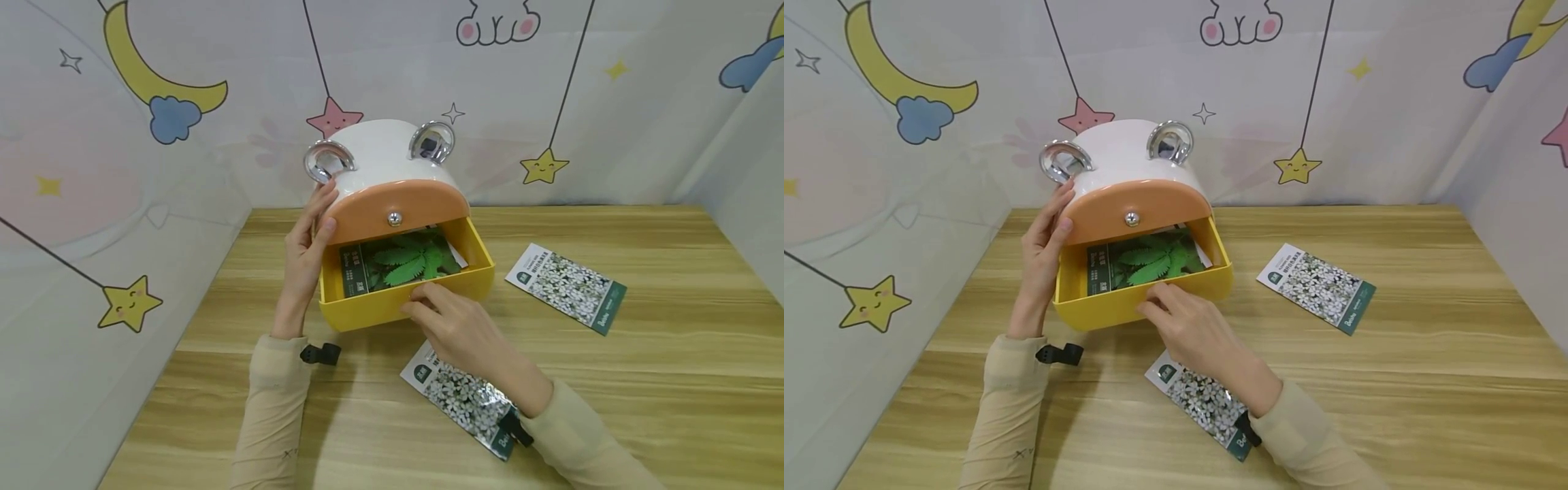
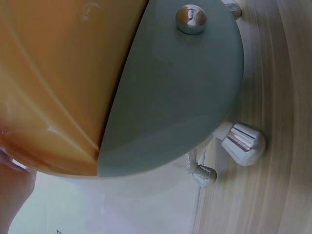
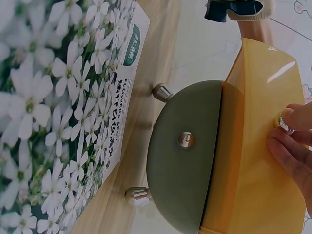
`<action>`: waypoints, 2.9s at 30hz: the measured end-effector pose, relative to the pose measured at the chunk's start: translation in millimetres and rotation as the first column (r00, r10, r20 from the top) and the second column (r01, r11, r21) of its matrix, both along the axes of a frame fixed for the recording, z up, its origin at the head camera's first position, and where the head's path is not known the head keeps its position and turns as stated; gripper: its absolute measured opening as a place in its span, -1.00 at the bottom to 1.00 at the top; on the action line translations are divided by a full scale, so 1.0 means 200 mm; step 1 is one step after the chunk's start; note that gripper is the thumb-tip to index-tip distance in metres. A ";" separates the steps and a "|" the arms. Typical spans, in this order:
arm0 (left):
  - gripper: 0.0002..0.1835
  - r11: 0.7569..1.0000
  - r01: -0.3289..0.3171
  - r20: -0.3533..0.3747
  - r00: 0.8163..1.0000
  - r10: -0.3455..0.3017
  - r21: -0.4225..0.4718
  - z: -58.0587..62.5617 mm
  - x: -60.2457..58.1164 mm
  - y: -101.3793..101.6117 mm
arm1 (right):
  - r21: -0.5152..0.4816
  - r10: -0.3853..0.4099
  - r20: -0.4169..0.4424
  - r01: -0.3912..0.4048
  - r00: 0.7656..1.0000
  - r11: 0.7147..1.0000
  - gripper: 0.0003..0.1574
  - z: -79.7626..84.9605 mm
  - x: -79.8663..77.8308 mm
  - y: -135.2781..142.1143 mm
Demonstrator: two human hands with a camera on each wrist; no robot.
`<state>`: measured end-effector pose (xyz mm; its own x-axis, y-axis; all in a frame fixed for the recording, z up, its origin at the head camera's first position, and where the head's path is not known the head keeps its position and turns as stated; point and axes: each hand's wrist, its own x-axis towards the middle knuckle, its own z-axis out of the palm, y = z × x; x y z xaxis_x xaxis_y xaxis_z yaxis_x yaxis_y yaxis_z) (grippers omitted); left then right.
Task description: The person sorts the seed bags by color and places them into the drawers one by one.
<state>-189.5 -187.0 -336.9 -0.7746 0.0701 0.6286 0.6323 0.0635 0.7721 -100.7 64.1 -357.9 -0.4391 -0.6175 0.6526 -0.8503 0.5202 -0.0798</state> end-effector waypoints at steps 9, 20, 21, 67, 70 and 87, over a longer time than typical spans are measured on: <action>-0.60 1.000 -0.004 0.003 1.000 0.004 0.010 0.00 0.01 0.00 | -0.023 0.012 -0.011 -0.012 1.000 1.000 -0.78 -0.01 -0.01 -0.01; -0.60 1.000 0.007 -0.021 1.000 -0.007 0.011 0.00 0.00 0.00 | -0.021 0.000 0.013 0.001 1.000 1.000 -0.84 0.00 -0.07 -0.03; -0.60 1.000 0.007 -0.019 1.000 -0.007 0.012 0.00 0.00 0.00 | -0.021 -0.002 0.014 0.003 1.000 1.000 -0.84 0.00 -0.07 -0.03; -0.60 1.000 0.004 0.060 0.998 -0.005 0.015 0.00 0.01 -0.01 | -0.095 0.005 0.052 0.000 0.999 0.995 -0.85 -0.03 -0.23 -0.07; -0.60 1.000 0.000 0.057 0.998 0.000 0.010 0.00 0.01 -0.01 | -0.105 0.007 0.050 -0.002 0.999 0.994 -0.85 -0.03 -0.24 -0.07; -0.59 1.000 0.010 0.042 0.999 -0.010 0.019 0.01 0.01 0.00 | -0.111 -0.025 0.049 0.031 0.998 0.993 -0.88 -0.03 -0.28 -0.08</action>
<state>-186.8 -187.0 -335.7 -0.7999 0.0667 0.5964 0.5994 0.0427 0.7993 -156.7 47.3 -363.8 -0.4870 -0.5289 0.6950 -0.8294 0.5294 -0.1783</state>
